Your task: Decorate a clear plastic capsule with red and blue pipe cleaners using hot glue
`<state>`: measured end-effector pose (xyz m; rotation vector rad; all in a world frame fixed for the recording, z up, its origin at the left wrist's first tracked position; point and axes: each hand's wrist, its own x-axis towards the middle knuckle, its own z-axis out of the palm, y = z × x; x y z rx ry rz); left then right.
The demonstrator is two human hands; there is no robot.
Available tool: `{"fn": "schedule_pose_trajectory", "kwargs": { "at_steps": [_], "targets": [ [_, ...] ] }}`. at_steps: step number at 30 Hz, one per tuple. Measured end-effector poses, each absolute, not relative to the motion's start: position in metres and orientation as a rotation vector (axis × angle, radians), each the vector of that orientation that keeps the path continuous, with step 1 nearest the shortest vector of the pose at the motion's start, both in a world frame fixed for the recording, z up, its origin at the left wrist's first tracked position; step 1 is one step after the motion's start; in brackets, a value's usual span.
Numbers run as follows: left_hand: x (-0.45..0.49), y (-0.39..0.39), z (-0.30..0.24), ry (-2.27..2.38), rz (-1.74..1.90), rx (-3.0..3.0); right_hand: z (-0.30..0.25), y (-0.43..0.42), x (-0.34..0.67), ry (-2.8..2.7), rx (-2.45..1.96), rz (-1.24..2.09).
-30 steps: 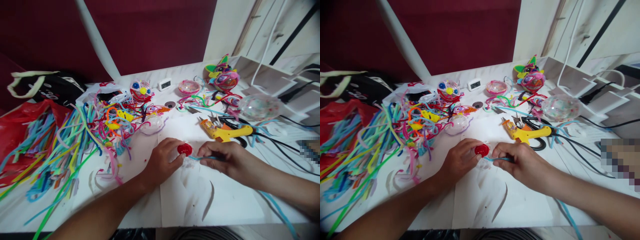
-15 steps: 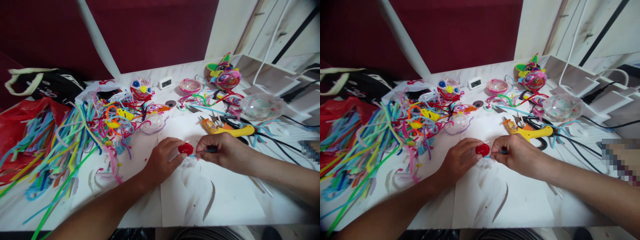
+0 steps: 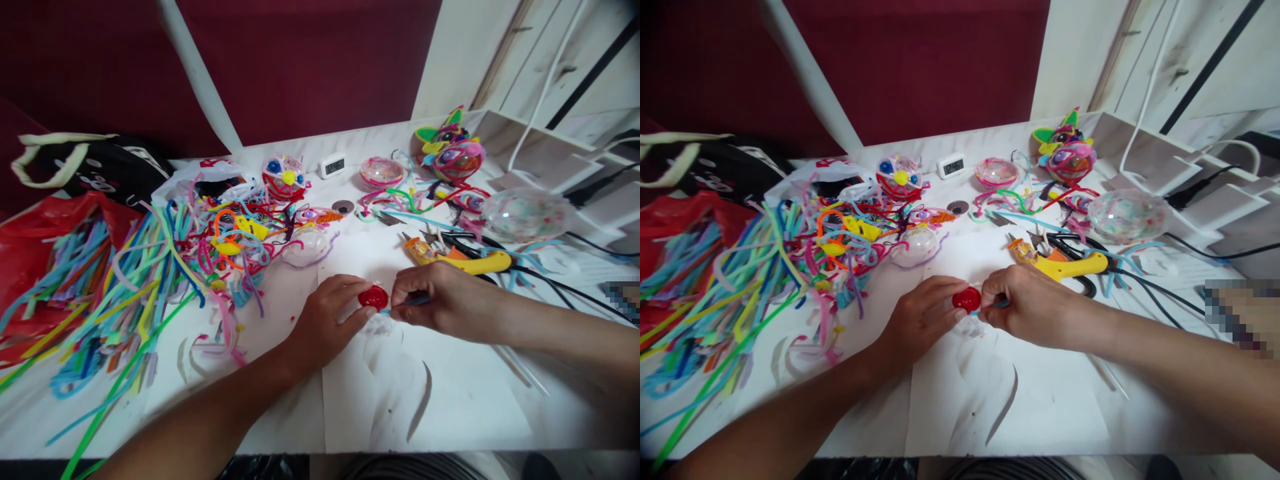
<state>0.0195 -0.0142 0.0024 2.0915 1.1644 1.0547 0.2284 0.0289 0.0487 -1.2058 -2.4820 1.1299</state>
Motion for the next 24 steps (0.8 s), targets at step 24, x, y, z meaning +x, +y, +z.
{"fn": "schedule_pose_trajectory", "kwargs": {
  "at_steps": [24],
  "targets": [
    [0.029,-0.017,0.001,1.243,1.187,2.092,0.051,0.046,0.222,-2.53,-1.26,1.303]
  ]
}}
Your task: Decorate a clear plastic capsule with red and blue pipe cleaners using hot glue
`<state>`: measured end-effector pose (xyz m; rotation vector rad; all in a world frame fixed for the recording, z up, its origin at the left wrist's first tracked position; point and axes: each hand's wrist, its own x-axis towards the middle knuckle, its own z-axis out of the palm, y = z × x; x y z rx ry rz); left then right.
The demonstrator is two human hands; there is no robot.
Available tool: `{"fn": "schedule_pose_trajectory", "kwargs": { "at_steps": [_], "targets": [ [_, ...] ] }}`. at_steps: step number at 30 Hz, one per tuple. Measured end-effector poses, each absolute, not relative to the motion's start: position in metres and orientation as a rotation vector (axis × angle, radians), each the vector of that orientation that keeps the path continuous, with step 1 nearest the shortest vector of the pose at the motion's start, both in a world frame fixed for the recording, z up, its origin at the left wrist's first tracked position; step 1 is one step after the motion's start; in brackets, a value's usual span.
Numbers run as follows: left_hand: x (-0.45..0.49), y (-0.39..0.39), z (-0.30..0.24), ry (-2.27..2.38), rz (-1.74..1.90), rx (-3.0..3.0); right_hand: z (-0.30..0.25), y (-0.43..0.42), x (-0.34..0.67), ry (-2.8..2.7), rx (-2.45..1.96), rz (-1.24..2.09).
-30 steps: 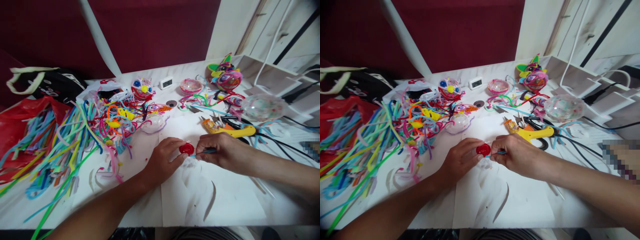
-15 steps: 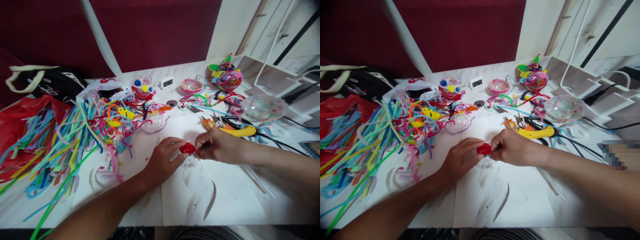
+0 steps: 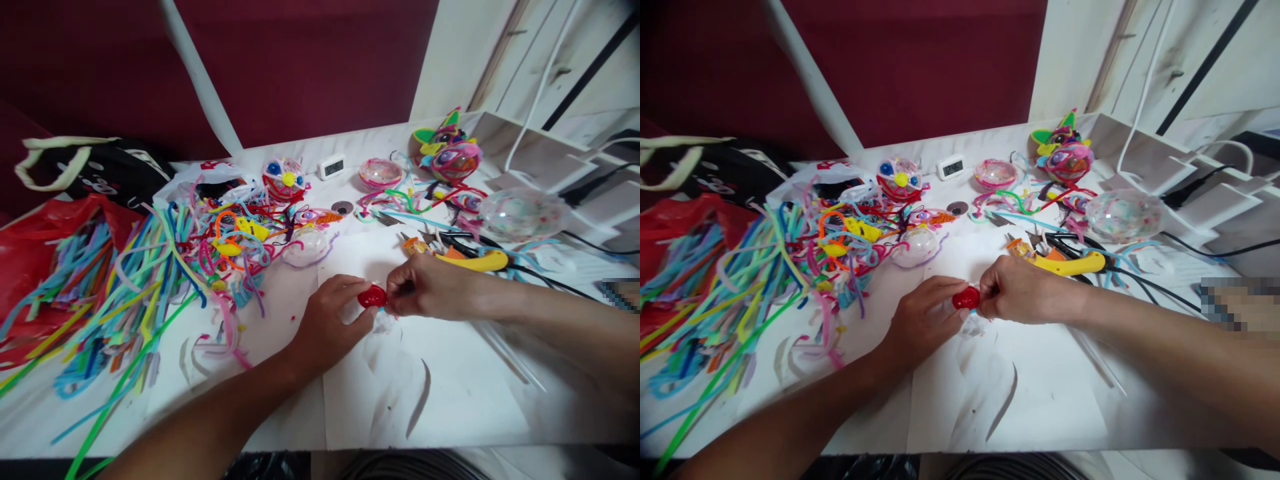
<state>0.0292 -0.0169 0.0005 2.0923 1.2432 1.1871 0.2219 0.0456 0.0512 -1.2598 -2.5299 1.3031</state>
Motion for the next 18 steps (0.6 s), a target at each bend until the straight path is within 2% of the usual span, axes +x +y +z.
{"fn": "schedule_pose_trajectory", "kwargs": {
  "at_steps": [8,18],
  "targets": [
    [0.034,-0.019,0.001,1.295,1.183,2.085,0.048,0.053,0.232,-2.371,-1.145,1.449],
    [0.03,-0.017,0.005,1.281,1.129,2.086,0.043,0.046,0.233,-2.498,-1.032,1.019]
  ]
}}
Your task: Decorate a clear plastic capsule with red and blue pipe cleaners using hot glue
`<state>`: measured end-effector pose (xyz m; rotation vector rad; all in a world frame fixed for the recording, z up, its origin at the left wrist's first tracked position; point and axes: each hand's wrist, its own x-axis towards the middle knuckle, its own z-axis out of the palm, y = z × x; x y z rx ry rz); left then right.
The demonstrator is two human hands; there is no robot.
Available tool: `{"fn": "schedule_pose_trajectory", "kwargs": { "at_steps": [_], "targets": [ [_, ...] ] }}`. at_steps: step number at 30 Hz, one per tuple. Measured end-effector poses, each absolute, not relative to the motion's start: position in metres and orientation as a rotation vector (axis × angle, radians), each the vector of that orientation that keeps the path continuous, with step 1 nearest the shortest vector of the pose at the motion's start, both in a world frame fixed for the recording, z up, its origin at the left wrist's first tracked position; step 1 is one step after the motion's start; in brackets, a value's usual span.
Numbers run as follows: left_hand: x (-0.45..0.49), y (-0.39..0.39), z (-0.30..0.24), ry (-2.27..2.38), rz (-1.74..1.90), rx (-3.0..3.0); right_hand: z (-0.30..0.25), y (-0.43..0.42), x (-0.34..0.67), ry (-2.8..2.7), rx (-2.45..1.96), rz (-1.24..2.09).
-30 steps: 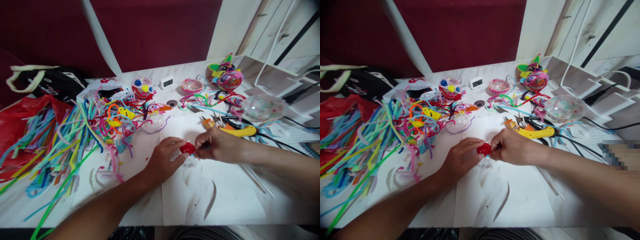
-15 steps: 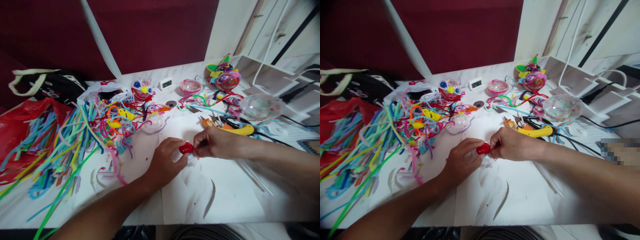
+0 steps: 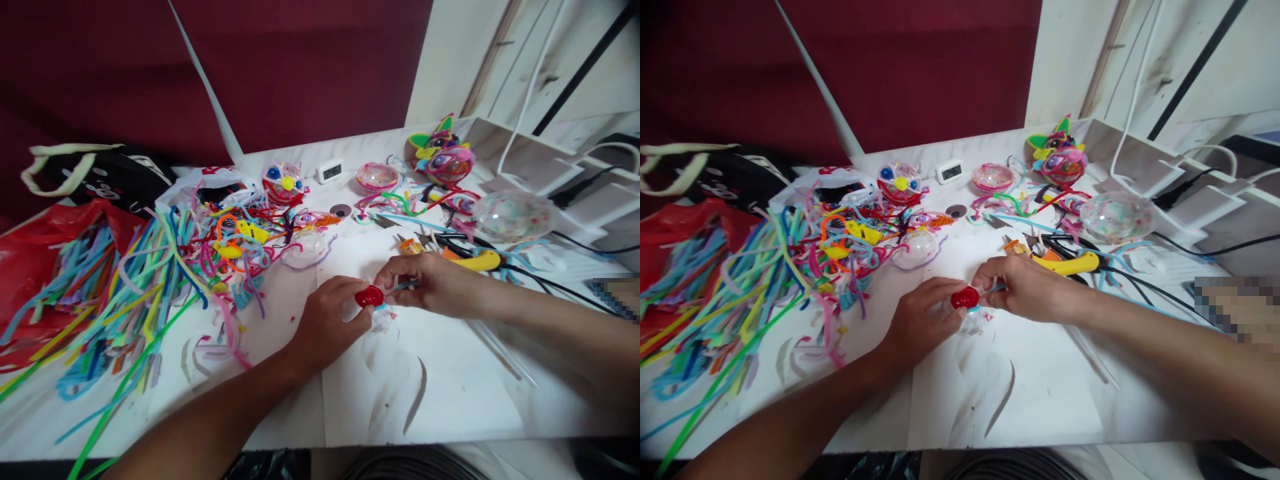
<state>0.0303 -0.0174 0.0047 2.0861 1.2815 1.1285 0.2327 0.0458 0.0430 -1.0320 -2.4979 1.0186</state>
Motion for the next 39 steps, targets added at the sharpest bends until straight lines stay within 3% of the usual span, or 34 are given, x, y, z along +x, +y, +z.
{"fn": "schedule_pose_trajectory", "kwargs": {
  "at_steps": [19,30,39],
  "targets": [
    [0.027,-0.014,0.007,1.202,1.157,2.109,0.043,0.014,0.228,-2.401,-1.283,0.772],
    [0.001,0.002,0.016,0.754,0.867,2.178,0.041,-0.018,0.219,-2.39,-1.22,0.785],
    [-0.003,-0.003,0.017,0.929,0.752,2.132,0.037,-0.003,0.226,-2.327,-1.19,0.928]
  ]
}}
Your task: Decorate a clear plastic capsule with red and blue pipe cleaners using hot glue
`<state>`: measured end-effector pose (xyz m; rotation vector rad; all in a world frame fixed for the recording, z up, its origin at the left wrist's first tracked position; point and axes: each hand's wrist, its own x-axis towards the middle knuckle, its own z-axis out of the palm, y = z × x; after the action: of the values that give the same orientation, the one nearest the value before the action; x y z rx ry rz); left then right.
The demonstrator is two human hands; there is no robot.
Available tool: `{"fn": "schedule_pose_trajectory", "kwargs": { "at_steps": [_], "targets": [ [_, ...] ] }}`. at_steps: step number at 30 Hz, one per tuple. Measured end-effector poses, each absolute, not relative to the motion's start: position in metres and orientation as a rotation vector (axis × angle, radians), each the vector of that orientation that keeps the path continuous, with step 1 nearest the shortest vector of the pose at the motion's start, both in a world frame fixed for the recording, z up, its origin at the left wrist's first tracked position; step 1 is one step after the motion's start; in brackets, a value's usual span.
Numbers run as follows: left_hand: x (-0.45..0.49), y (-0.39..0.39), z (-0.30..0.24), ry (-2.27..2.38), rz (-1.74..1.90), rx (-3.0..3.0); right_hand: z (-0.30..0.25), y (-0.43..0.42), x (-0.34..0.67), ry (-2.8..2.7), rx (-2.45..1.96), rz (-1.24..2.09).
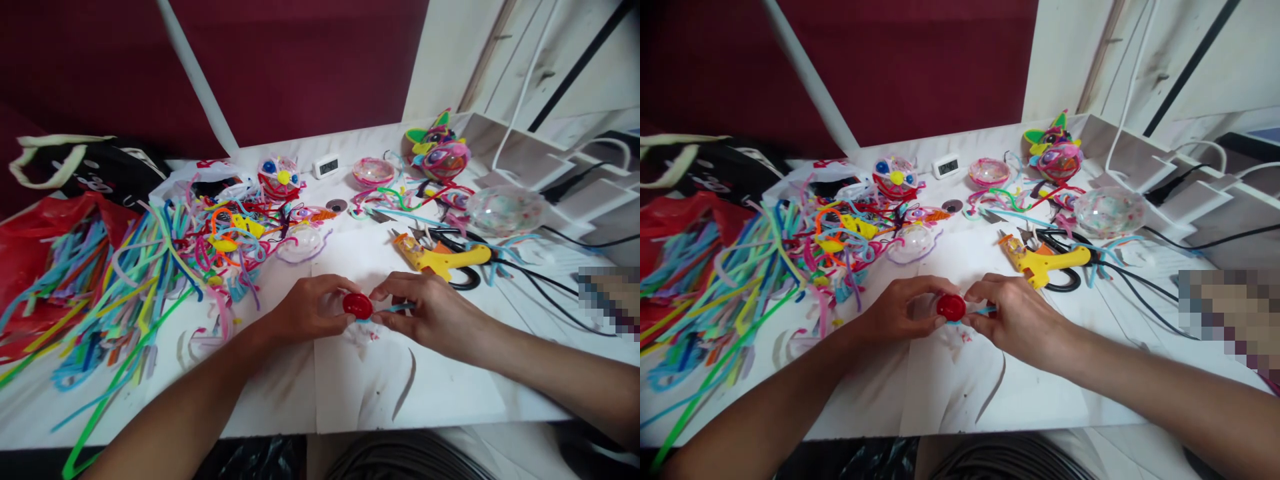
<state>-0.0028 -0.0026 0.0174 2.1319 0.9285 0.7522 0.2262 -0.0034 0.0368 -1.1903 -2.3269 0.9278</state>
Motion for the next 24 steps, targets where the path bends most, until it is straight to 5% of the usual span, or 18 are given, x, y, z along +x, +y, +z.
{"fn": "schedule_pose_trajectory", "kwargs": {
  "at_steps": [24],
  "targets": [
    [-0.003,-0.012,0.021,0.988,0.676,1.921,0.046,0.015,0.218,-2.458,-1.303,0.926]
  ]
}}
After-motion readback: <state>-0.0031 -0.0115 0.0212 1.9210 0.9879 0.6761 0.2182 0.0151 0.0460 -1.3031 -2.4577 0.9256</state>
